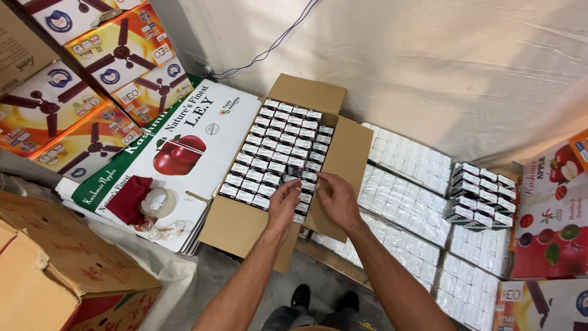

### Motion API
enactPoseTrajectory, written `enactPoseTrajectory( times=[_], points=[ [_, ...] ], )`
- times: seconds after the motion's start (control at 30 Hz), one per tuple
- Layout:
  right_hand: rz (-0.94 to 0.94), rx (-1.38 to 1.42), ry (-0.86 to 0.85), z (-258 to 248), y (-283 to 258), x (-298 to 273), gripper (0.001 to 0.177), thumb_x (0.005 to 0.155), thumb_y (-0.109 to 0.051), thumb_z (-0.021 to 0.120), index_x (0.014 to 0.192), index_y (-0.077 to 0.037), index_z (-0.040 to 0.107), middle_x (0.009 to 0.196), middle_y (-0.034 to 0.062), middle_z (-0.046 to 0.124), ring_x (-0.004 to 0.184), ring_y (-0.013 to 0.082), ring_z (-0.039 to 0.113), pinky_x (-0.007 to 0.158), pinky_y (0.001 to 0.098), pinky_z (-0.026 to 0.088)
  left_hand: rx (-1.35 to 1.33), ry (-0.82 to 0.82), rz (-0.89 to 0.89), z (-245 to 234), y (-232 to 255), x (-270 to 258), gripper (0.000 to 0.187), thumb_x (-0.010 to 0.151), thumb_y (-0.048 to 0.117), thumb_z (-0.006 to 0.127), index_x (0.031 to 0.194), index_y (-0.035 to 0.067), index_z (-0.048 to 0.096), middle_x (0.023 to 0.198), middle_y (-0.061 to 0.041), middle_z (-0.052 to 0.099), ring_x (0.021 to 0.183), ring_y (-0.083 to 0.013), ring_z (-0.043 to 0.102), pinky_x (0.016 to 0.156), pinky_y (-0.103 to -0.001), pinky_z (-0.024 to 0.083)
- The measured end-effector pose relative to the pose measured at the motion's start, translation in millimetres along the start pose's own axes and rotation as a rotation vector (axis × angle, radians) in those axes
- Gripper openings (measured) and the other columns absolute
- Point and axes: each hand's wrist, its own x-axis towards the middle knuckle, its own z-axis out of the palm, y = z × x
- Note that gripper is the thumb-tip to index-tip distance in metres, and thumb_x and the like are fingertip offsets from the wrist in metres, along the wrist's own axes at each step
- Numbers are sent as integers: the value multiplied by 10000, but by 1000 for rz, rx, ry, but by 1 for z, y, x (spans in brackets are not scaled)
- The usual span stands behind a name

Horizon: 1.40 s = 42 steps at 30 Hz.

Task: The person repeatedly picks up small white boxes from a large cardboard box and stacks them in neat rows on a surface to the right. The person handles the boxes one at a time, carefully aligning them as they build up the stack.

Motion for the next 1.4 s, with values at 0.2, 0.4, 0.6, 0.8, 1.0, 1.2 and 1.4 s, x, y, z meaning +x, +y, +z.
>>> enactPoseTrajectory(
  times=[0.2, 0.4, 0.6, 0.8, 1.0, 1.2, 1.4],
  points=[
    [-128, -110, -67, 50, 16, 40, 393, 927, -156, 633, 1312, -87, 671, 1222, 175, 689, 1235, 402, 608, 1079, 502, 455, -267, -51, -193, 3, 41, -2, 667, 1035, 312, 559, 1598, 41, 327, 1648, -243, 291, 1553, -400, 228, 1229, -576, 212],
    [-225, -394, -98, 68, 27, 60, 475, 883, -266, 675, 1342, -148, 642, 1210, 91, 651, 1231, 300, 604, 1083, 461, 410, -391, -89, -324, 3, 36, 21, 813, 1044, 557, 457, 1658, 131, 137, 1706, -188, 137, 1580, -373, 114, 1254, -578, 136],
    [-160, -536, -178, 73, 18, 52, 554, 869, -292, 696, 1392, -157, 576, 1149, 53, 634, 1171, 266, 626, 1166, 529, 278, -462, -96, -393, -3, 20, 29, 871, 1028, 670, 399, 1665, 179, 64, 1711, -179, 97, 1573, -387, 119, 1256, -585, 157],
    [-119, -464, -130, 71, 7, 55, 443, 908, -279, 644, 1334, -174, 583, 1222, 51, 558, 1167, 295, 635, 1161, 524, 288, -460, -69, -438, 3, 37, 19, 836, 1016, 686, 385, 1655, 207, 139, 1657, -139, 277, 1521, -350, 325, 1211, -548, 310],
    [-74, -485, -216, 70, -9, 53, 496, 905, -264, 697, 1372, -177, 551, 1361, 94, 555, 1304, 343, 551, 1189, 617, 182, -480, 1, -448, -1, 13, 30, 692, 1023, 646, 416, 1539, 186, 409, 1351, -106, 491, 1210, -277, 564, 981, -461, 518],
    [-11, -261, -275, 61, -4, 53, 433, 907, -56, 586, 1324, -169, 576, 1240, 151, 671, 1167, 398, 658, 1005, 539, 493, -495, 31, -430, 15, 31, 15, 587, 1042, 615, 429, 1346, 139, 592, 1178, -90, 540, 1097, -249, 595, 931, -397, 536],
    [-110, -315, -407, 52, -3, 55, 584, 799, -29, 679, 1361, -157, 583, 1262, 165, 661, 1169, 417, 663, 962, 500, 550, -480, 216, -391, 22, 38, 1, 570, 930, 582, 564, 1140, 53, 587, 826, -85, 571, 763, -204, 596, 666, -331, 496]
  ],
)
